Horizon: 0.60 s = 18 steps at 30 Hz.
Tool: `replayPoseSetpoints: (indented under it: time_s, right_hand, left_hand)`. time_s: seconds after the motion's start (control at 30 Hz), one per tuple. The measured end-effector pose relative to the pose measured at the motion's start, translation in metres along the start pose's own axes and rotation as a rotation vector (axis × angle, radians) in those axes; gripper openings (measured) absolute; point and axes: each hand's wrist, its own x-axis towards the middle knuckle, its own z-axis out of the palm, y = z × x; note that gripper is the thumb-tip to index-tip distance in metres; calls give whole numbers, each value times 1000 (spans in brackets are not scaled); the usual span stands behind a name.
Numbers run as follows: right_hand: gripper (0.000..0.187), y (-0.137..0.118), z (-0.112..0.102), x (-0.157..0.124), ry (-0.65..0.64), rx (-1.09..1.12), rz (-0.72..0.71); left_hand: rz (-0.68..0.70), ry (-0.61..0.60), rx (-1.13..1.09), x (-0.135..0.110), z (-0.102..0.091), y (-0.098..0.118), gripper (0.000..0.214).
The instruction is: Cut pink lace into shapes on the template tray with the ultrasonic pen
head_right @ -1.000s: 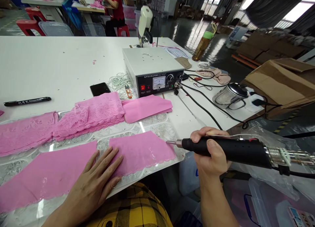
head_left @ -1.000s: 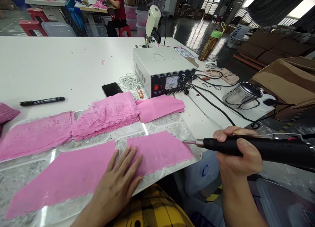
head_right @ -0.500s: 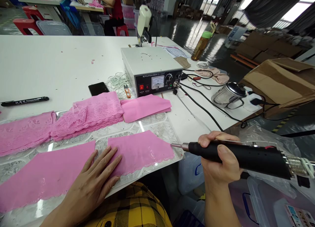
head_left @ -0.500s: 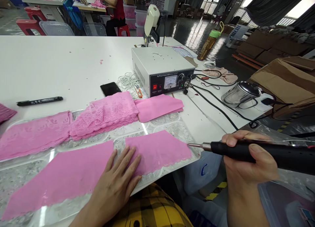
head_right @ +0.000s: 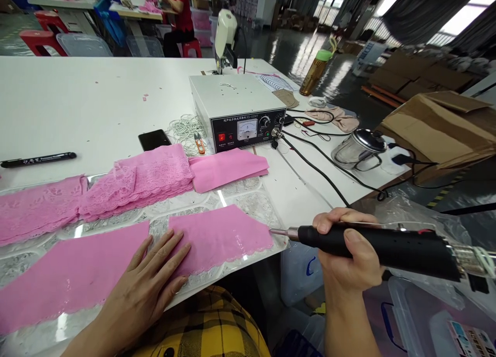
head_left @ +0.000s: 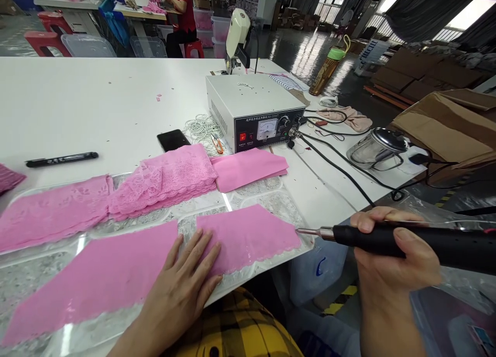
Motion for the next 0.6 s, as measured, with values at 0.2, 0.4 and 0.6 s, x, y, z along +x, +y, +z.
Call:
replayPoseSetpoints:
  time_s: [0.2, 0.4, 0.6]
  right_hand:
    - [12, -3, -4, -3, -38, -17, 5]
    - [11, -1, -2, -5, -64, -32, -27]
    - [10, -5, -2, -4, -30, -48, 22]
  left_hand:
    - [-8, 5, -14, 0, 1, 0, 43]
    - [-11, 0, -28, 0, 1, 0, 43]
    - [-8, 9, -42, -1, 0, -1, 44]
